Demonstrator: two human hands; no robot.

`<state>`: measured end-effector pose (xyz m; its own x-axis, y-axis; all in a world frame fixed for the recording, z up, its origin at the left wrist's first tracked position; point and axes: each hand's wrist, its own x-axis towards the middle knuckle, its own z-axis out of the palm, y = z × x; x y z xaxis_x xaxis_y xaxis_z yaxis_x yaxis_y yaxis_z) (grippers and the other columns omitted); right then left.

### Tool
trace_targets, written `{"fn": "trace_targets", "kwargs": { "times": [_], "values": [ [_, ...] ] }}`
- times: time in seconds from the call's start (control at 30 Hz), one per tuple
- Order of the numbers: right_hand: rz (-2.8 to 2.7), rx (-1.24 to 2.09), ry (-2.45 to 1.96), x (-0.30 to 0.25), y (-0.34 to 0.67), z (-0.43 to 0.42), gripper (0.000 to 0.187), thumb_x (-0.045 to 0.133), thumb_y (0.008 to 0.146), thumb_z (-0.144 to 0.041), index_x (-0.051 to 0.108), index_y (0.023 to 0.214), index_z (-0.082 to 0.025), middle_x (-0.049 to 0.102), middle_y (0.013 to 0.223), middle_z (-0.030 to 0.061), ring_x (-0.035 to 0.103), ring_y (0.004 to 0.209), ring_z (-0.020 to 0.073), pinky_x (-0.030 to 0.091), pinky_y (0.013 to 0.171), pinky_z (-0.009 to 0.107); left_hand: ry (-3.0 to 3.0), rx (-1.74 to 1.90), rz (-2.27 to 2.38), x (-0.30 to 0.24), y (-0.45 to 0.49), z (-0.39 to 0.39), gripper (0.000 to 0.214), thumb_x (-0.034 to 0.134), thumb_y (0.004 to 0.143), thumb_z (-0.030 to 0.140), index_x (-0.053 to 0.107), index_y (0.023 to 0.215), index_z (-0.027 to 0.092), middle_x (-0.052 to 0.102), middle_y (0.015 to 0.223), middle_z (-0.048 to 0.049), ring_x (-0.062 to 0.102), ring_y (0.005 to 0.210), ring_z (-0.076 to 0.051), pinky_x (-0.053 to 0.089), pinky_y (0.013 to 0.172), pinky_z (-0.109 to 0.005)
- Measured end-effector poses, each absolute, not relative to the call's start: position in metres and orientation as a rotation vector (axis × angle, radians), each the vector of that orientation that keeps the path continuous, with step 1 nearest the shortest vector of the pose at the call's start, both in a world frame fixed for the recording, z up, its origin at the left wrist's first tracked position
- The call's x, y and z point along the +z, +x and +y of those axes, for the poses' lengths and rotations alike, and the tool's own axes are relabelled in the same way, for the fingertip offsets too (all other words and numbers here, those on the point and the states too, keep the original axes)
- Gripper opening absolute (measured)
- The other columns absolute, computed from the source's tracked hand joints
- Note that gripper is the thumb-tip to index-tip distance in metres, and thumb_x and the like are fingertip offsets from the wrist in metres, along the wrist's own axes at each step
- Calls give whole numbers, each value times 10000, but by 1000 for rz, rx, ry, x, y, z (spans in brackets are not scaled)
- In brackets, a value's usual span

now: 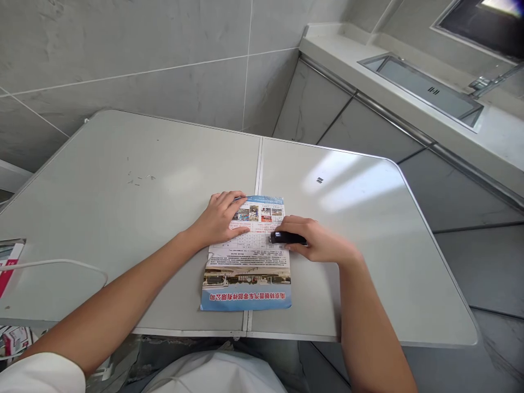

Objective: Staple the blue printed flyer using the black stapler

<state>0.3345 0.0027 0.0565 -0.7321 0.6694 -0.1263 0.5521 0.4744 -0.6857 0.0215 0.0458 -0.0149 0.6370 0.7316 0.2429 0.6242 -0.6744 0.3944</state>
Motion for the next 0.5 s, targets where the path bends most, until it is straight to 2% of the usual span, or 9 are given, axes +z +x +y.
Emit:
{"fn": "trace_targets", "kwargs": {
  "times": [0.1,0.17,0.23,0.3,0.33,0.4,0.5],
  "values": [
    [-2532,985,-1182,53,329,1,359,623,973,-211,618,1326,-272,718,1191,77,674,1033,256,543,851,378,2578,574,1103,-14,22,46,748,724,917,556,513,1512,155,541,1502,-222,540,1332,-399,410,1109,-598],
    [-2544,897,-1216,49,325,0,390,611,981,-222,562,1366,-259,706,1194,88,665,1026,262,536,848,387,2582,591,1101,-12,22,45,749,722,914,573,526,1513,169,481,1566,-232,486,1401,-426,392,1137,-637],
    [-2589,821,-1200,46,322,0,297,587,997,-230,580,1294,-240,699,1142,96,651,1015,269,528,861,403,2628,604,1075,-9,22,43,678,704,931,577,563,1492,223,381,1658,-210,373,1503,-456,298,1190,-717],
    [-2633,779,-1175,44,319,2,165,557,1021,-243,615,1175,-231,693,1069,92,642,995,272,525,868,416,2710,602,964,-7,23,41,502,666,978,526,632,1415,280,386,1675,-162,355,1531,-432,187,1223,-763],
    [-2637,773,-1171,43,318,2,153,547,1029,-249,619,1163,-231,692,1054,90,641,989,273,526,870,421,2749,592,863,-6,24,39,404,643,1007,477,663,1367,296,447,1642,-141,413,1504,-394,177,1237,-746],
    [-2620,782,-1167,42,318,3,235,535,1040,-253,602,1265,-238,700,1112,98,647,1029,281,532,894,438,2795,558,611,-6,26,36,302,608,1041,379,687,1322,301,588,1526,-113,549,1397,-310,255,1252,-647],
    [-2560,814,-1166,43,321,3,392,546,1054,-284,529,1445,-265,692,1261,108,651,1123,290,536,945,453,2814,502,395,-8,30,33,354,602,1048,329,649,1396,290,671,1433,-110,603,1337,-282,365,1196,-543]
  ]
}}
